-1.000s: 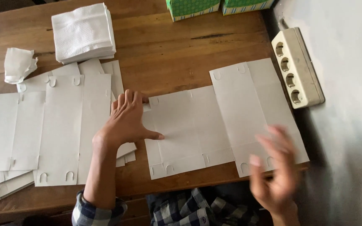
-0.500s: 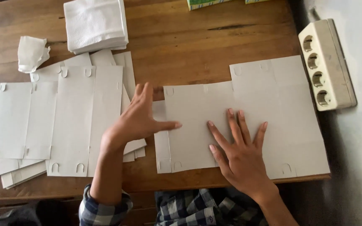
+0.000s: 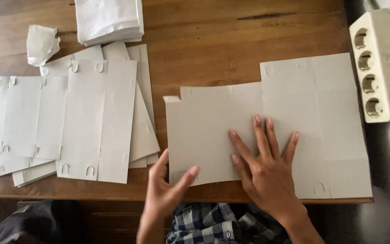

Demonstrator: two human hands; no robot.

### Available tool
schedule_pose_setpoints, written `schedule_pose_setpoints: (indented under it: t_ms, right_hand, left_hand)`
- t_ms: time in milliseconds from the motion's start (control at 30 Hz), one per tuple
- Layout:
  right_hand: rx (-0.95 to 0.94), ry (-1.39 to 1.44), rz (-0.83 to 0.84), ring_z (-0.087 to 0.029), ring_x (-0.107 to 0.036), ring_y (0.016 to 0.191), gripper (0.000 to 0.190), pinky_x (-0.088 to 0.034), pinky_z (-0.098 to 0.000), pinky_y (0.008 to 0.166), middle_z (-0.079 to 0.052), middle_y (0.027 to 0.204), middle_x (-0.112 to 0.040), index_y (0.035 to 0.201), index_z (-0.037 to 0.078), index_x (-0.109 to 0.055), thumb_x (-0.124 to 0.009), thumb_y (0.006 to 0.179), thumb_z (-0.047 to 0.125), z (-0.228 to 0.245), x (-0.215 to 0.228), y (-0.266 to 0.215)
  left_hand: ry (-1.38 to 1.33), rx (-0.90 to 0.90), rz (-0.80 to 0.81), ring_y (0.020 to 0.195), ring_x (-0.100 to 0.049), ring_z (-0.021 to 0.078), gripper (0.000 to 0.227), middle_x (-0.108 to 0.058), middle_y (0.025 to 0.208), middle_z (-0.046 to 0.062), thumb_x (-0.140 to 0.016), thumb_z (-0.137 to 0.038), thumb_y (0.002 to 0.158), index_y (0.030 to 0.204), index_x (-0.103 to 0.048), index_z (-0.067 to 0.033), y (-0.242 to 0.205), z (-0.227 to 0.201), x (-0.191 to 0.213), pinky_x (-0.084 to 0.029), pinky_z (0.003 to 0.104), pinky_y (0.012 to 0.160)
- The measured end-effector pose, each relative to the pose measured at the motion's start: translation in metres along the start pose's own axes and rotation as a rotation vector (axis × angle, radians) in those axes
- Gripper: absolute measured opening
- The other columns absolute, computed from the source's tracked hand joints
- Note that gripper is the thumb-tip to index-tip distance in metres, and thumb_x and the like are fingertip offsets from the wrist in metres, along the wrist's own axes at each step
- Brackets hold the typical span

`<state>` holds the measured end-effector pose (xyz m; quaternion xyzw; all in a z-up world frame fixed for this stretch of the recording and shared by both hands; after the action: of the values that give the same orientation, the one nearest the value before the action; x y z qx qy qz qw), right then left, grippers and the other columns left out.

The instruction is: The person folds a flat cardboard sheet along pre-scored lines and inserts a small patterned box into the center. They then fold the side flaps inward and tuck the top flap to secure the box inside, repeating the process with another sheet.

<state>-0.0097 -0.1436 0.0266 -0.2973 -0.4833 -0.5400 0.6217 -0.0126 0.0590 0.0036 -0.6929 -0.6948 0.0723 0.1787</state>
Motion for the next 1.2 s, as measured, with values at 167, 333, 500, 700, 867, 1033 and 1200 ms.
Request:
schedule_pose_setpoints:
  t_ms: [167,333,500,700,867,1033,1200]
  right_hand:
    - [0.029,-0.121,-0.037,-0.041,-0.024,0.158,0.051,-0.016,-0.0807,0.113,-0.022,0.170,-0.025,0.156,0.028,-0.045,-0.044,0.106,0.036,0.002,-0.001,-0.002]
    - [0.014,-0.118,-0.033,-0.039,-0.023,0.158,0.052,-0.015,-0.0803,0.113,-0.019,0.171,-0.024,0.157,0.032,-0.041,-0.042,0.106,0.038,-0.001,-0.002,-0.002]
    - [0.022,-0.095,-0.025,-0.040,-0.022,0.158,0.051,-0.013,-0.0776,0.115,-0.021,0.170,-0.025,0.158,0.030,-0.041,-0.040,0.107,0.036,-0.002,-0.001,-0.003]
    - [0.031,0.075,-0.078,-0.044,-0.031,0.154,0.042,-0.011,-0.0787,0.116,-0.021,0.165,-0.036,0.146,0.022,-0.054,-0.048,0.104,0.022,-0.002,0.013,-0.003]
    - [0.073,-0.058,-0.072,-0.036,-0.036,0.154,0.049,-0.026,-0.0750,0.114,-0.017,0.166,-0.037,0.150,0.027,-0.051,-0.055,0.101,0.026,-0.005,0.016,-0.005]
    - [0.104,-0.173,-0.039,-0.034,-0.042,0.149,0.051,-0.031,-0.0702,0.112,-0.016,0.162,-0.042,0.145,0.030,-0.055,-0.055,0.095,0.030,-0.006,0.015,-0.002]
    - [0.198,-0.064,-0.059,-0.040,-0.032,0.154,0.044,-0.024,-0.0790,0.113,-0.022,0.164,-0.035,0.131,0.020,-0.060,-0.060,0.087,0.023,-0.011,0.006,-0.010]
  left_hand:
    - [-0.242,-0.204,0.151,0.124,-0.058,0.0283,0.076,-0.059,0.134,0.020,-0.076,-0.040,0.086,0.140,-0.045,0.0049,-0.021,-0.018,-0.033,-0.050,0.038,0.101]
    - [-0.261,-0.440,0.430,0.160,-0.025,0.0309,0.103,-0.022,0.170,0.022,-0.058,-0.072,0.101,0.159,-0.021,0.0038,-0.029,-0.075,-0.067,-0.024,0.046,0.132]
    - [-0.159,-0.430,0.427,0.159,-0.024,0.0328,0.110,-0.019,0.171,0.019,-0.050,-0.086,0.098,0.161,-0.016,-0.0022,-0.026,-0.060,-0.081,-0.028,0.053,0.129]
    - [-0.146,-0.578,0.333,0.164,-0.012,0.0345,0.102,-0.016,0.171,0.023,-0.036,-0.088,0.107,0.161,-0.022,-0.0027,-0.019,-0.057,-0.080,-0.013,0.057,0.135]
    - [-0.300,-0.438,0.424,0.160,-0.018,0.0292,0.112,-0.014,0.171,0.018,-0.044,-0.085,0.102,0.162,-0.009,0.0034,-0.019,-0.040,-0.087,-0.020,0.049,0.133]
    - [-0.166,-0.476,0.456,0.163,-0.003,0.0289,0.110,0.000,0.173,0.020,-0.032,-0.085,0.105,0.162,-0.003,0.0044,-0.023,-0.045,-0.095,-0.004,0.049,0.135]
    - [-0.093,-0.543,0.529,0.166,-0.001,0.0340,0.104,-0.003,0.174,0.024,-0.029,-0.085,0.108,0.163,-0.011,0.0012,-0.026,-0.077,-0.112,-0.005,0.054,0.138]
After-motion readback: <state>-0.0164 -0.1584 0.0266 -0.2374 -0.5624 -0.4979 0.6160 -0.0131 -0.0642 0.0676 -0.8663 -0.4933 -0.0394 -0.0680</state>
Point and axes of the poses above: each hand's wrist, its own y-axis towards the middle knuckle, its own x-axis out of the back of the hand, z = x × y, the point moved 10 cm from there along y, towards the middle knuckle
